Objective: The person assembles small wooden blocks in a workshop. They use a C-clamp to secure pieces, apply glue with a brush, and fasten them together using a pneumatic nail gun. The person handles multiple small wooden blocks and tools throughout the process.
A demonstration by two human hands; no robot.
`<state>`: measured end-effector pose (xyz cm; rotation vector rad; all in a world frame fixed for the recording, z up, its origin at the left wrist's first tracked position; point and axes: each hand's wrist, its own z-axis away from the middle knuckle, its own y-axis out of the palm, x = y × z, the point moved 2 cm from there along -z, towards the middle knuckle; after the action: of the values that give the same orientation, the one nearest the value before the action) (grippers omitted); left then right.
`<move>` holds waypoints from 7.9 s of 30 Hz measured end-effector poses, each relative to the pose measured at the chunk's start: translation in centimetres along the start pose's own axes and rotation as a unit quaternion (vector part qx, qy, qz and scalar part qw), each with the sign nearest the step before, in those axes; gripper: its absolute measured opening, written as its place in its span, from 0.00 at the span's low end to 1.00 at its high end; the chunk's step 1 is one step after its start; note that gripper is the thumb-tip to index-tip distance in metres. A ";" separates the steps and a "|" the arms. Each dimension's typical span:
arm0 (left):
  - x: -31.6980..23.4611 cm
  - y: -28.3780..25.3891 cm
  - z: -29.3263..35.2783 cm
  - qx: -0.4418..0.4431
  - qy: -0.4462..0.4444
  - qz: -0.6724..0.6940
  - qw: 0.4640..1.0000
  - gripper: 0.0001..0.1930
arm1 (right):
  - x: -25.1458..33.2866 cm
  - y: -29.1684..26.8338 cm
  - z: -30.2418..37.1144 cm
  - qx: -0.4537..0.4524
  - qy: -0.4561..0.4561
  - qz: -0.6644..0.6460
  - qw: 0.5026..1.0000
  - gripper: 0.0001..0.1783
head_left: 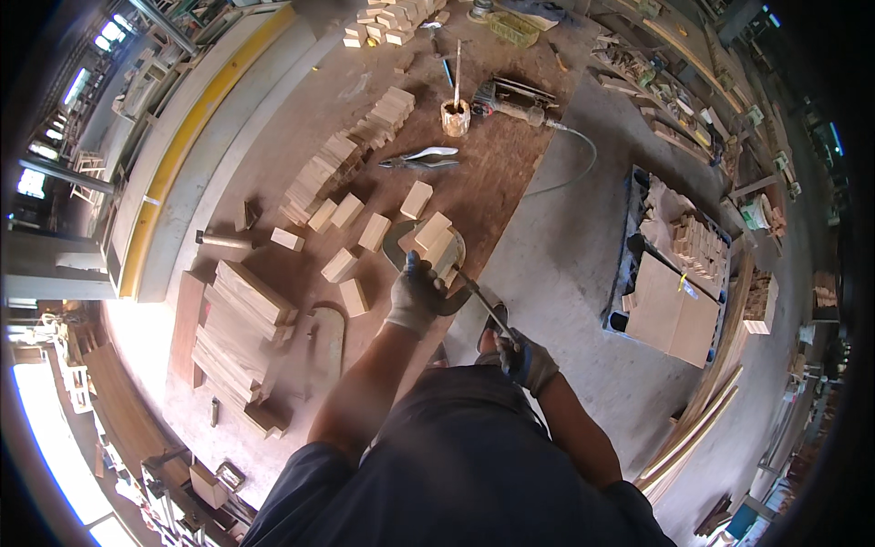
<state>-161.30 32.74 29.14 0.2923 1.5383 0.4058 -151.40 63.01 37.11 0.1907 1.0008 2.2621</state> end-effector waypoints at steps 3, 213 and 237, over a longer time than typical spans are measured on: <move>-2.6 4.6 -0.6 -0.029 -0.174 0.190 0.966 0.12 | 1.5 -1.0 0.4 -0.020 -0.036 -0.070 0.997 0.20; -12.8 6.7 1.9 -0.134 -0.295 0.215 0.921 0.18 | 2.1 3.1 6.8 -0.167 -0.145 0.245 0.944 0.21; -11.3 6.9 0.0 -0.194 -0.308 0.158 0.918 0.16 | 1.9 3.9 5.8 -0.110 -0.070 0.079 0.988 0.20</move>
<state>-161.60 34.13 42.28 0.3178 0.7679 0.7786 -152.68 65.71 43.69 0.3393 0.6772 2.4442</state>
